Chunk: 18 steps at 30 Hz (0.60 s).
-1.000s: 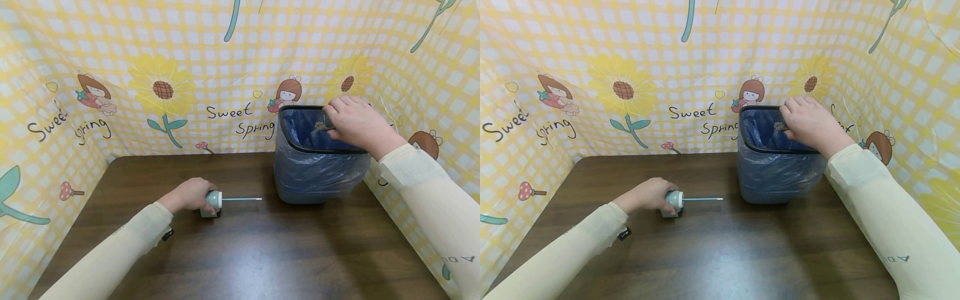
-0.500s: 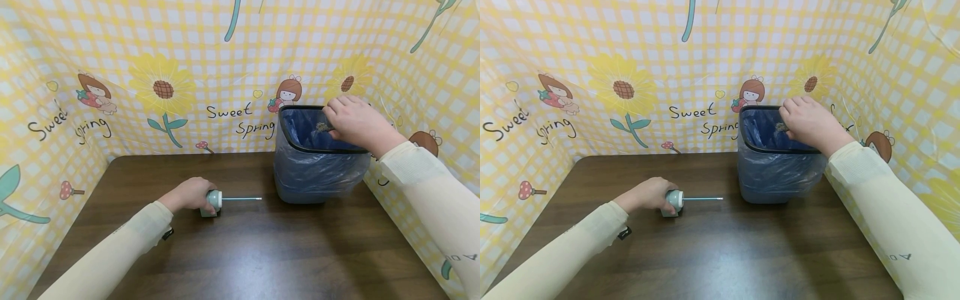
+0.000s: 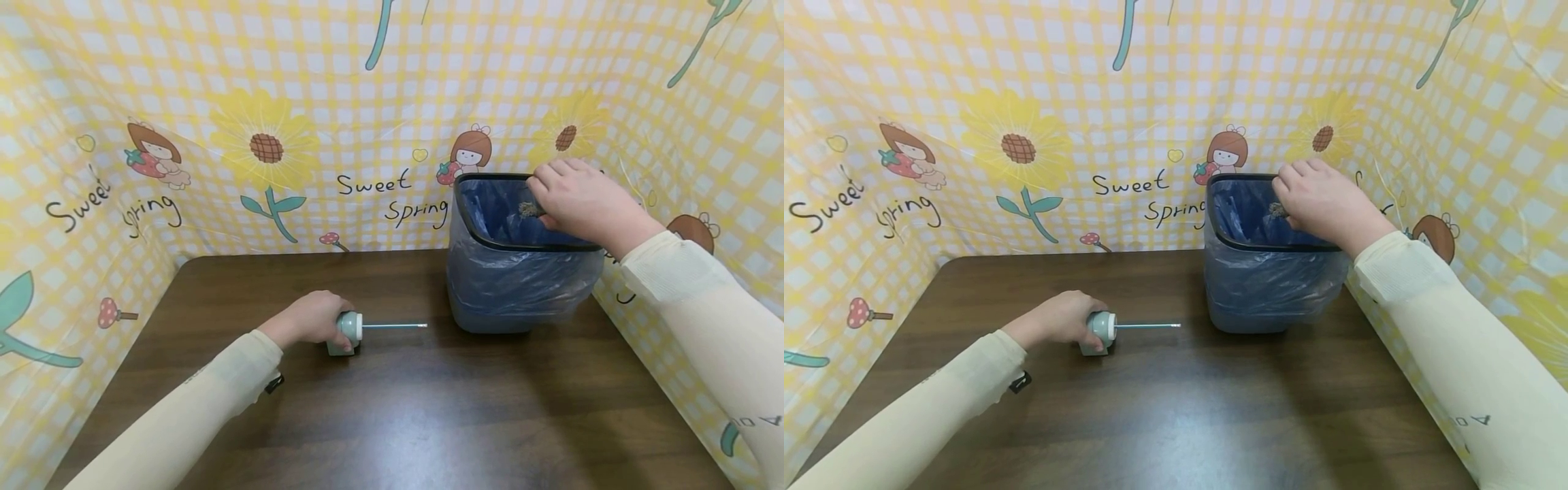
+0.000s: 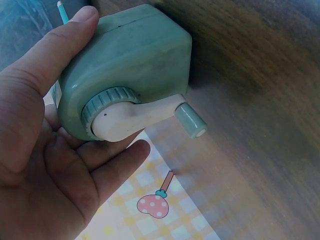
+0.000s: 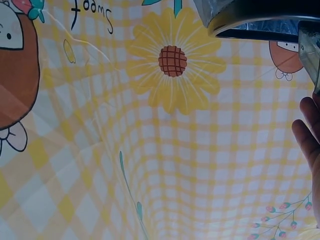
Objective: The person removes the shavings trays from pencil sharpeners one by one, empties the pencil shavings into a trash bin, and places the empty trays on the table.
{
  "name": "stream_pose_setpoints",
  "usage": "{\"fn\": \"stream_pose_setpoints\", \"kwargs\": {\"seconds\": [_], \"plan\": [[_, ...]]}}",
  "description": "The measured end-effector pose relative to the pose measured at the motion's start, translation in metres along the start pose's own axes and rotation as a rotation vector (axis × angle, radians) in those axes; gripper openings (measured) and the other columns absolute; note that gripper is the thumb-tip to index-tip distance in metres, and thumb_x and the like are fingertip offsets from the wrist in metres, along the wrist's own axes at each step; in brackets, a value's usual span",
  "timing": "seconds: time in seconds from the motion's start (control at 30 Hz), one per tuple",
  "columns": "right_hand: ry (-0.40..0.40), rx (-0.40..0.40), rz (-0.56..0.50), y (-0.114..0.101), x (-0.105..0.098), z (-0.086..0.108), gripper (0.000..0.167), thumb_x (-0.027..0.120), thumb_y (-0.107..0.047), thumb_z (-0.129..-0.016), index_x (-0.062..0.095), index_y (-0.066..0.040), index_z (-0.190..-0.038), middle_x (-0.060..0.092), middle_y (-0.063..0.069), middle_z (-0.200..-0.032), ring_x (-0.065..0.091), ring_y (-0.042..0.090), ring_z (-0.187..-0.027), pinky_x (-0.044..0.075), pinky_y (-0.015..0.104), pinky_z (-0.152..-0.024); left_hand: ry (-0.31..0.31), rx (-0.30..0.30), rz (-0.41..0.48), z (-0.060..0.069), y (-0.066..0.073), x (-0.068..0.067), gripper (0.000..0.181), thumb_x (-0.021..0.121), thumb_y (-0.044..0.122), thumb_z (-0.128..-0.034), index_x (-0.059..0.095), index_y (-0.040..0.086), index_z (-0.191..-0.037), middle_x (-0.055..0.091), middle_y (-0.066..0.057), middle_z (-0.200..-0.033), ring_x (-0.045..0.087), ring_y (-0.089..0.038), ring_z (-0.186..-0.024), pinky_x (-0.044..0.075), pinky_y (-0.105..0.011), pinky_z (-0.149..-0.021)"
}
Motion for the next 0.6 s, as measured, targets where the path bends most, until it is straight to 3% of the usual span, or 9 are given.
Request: {"fn": "stream_pose_setpoints", "kwargs": {"seconds": [0.6], "plan": [[0.023,-0.048,0.053,-0.0003,0.0023,-0.0003,0.045,0.084,-0.016,-0.080,0.057,0.010,-0.105,0.058,0.023,-0.100,0.056,0.043,-0.094,0.048,0.055,-0.089,0.009,0.003,0.000,0.0002,-0.0009,0.0008,0.068,0.092,0.048,-0.0719,0.070,0.009,-0.124,0.072,0.002,-0.103,0.060,-0.012,-0.081,0.053,-0.032,-0.072]]}}
Point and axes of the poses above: each hand's wrist, its own z-axis away from the middle knuckle, its own x-axis out of the palm, y = z × x, the point moved 4 cm from there along -z, towards the middle knuckle
